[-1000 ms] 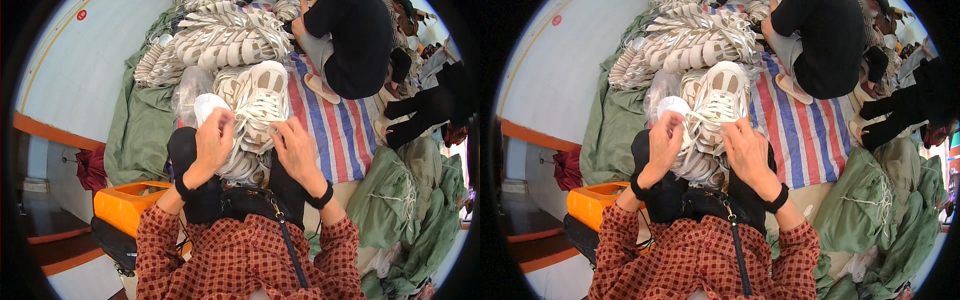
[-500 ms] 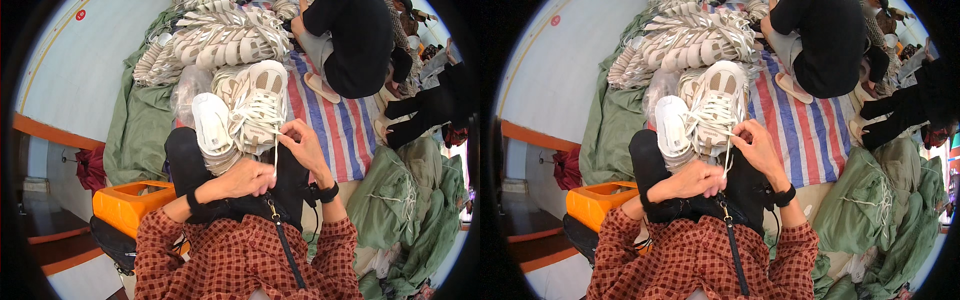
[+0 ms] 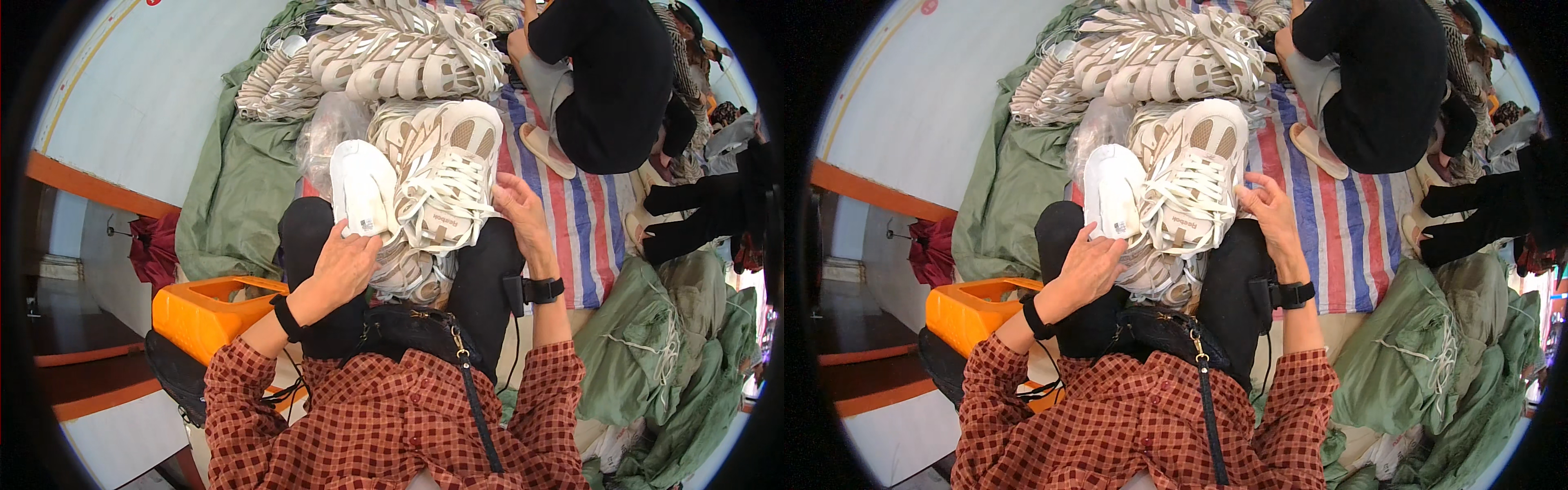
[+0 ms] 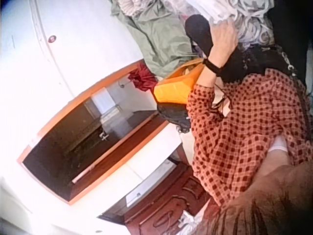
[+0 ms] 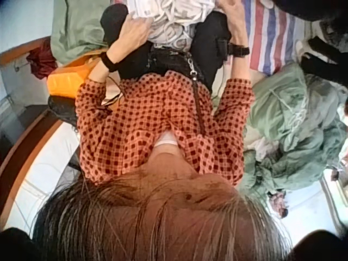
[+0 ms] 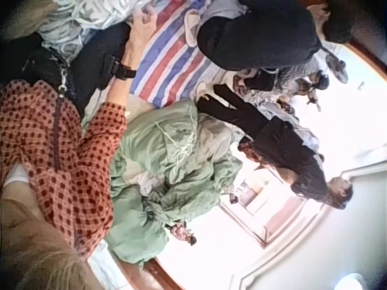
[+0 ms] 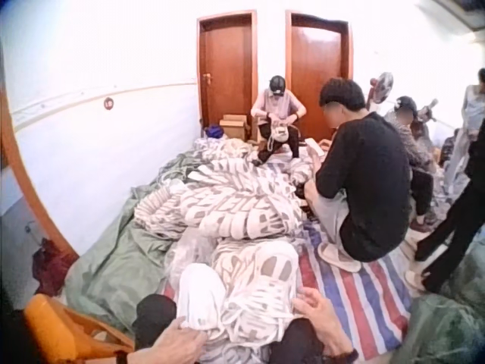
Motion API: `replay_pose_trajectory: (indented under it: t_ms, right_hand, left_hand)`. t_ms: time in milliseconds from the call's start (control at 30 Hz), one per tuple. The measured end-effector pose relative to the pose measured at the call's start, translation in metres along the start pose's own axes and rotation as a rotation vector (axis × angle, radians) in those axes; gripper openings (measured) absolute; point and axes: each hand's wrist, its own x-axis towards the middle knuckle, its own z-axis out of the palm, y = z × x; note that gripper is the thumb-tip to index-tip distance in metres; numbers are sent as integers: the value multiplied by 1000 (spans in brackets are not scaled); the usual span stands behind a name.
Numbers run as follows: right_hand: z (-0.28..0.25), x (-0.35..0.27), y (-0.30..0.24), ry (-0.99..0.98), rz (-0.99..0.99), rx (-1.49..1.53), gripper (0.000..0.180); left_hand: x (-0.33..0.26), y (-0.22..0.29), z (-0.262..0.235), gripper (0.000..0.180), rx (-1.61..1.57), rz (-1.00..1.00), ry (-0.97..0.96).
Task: Insert and thread laces through the eyelets of a shoe component.
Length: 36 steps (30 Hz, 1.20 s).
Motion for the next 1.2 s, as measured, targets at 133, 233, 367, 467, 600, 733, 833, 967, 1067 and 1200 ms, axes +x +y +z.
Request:
replay_pose_trajectory:
  t_ms: [133, 233, 367, 467, 600, 733, 833, 967, 1067, 1200]
  right_hand:
    - [1, 1, 1, 47, 5, -30, 39]
    - [-10, 1, -3, -60, 92, -86, 34]
    - [2, -22, -22, -235, -15, -214, 27]
    - [13, -33, -35, -91, -44, -202, 21]
    - [32, -7, -95, -59, -43, -31, 16]
    - [66, 27, -123, -105, -10, -24, 17]
    - [85, 43, -109, -128, 53, -153, 20]
    - [103, 30, -110, -145, 101, -215, 19]
    - [103, 19, -106, -200, 70, -132, 17]
    - [99, -3, -116, -429, -62, -247, 17]
  left_hand:
    - [8, -8, 7, 20, -144, 10, 19]
    - [8, -7, 11, 15, -159, -4, 26]
    - [6, 0, 15, 10, -126, -8, 151]
    - [10, 13, 9, 8, -36, -28, 104]
    - [17, 46, -15, 10, 7, 8, 88]
    - [35, 78, -12, 11, 176, 95, 102]
    - [48, 93, -14, 14, 359, 131, -117]
    - [36, 103, -16, 10, 586, 98, -2]
    - [37, 115, -27, 16, 44, 187, 16]
    - [68, 103, -50, 41, 507, 291, 314]
